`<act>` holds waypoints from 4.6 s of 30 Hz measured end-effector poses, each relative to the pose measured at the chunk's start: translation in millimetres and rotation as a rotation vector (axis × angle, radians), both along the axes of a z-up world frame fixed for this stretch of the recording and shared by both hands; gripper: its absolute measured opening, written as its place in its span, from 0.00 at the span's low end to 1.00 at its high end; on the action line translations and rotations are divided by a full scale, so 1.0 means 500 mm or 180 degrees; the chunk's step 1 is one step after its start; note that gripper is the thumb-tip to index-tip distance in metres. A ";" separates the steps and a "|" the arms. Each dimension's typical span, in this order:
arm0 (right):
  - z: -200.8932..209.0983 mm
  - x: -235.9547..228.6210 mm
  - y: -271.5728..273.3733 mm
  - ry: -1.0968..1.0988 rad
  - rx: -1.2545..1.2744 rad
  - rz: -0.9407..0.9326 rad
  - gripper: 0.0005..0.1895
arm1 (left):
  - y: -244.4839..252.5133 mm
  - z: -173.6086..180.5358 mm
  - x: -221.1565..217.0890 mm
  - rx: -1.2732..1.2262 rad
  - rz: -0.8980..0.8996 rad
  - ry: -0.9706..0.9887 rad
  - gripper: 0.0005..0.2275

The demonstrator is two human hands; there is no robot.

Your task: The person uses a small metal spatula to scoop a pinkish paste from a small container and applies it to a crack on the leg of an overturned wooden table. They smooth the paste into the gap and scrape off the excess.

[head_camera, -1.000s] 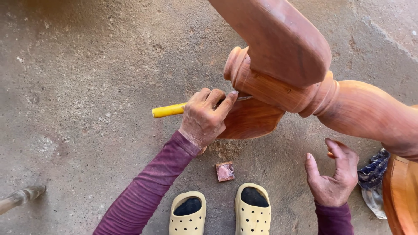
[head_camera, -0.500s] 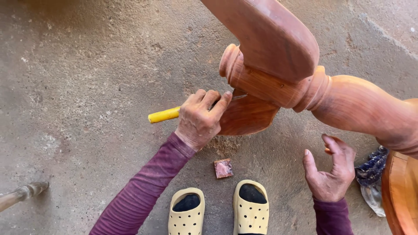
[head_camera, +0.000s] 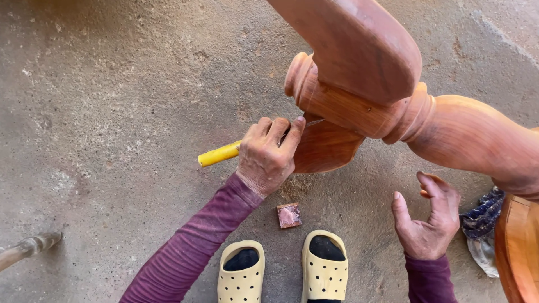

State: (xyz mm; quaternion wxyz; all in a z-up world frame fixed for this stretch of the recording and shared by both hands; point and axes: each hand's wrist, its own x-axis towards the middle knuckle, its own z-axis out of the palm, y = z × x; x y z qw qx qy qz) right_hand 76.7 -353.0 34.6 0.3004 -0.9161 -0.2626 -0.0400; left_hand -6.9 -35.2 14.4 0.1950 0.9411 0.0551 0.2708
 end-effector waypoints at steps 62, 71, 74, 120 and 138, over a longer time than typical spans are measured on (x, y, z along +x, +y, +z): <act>0.137 0.220 0.056 -0.1838 -0.1908 0.0808 0.49 | -0.004 -0.009 -0.016 -0.0441 0.0067 -0.0394 0.13; 0.153 0.211 0.080 -0.1793 -0.1640 0.0959 0.48 | -0.009 -0.020 -0.008 -0.0581 -0.0046 -0.0344 0.12; 0.151 0.209 0.085 -0.1828 -0.1594 0.0933 0.47 | -0.010 -0.004 -0.016 -0.0607 -0.0107 -0.0283 0.13; 0.150 0.193 0.121 -0.1579 -0.1422 0.0314 0.44 | -0.011 0.165 0.038 -0.2155 -0.0409 0.0418 0.13; 0.148 0.194 0.120 -0.1567 -0.1415 0.0303 0.43 | -0.078 0.161 0.044 -0.2033 -0.0067 0.0622 0.19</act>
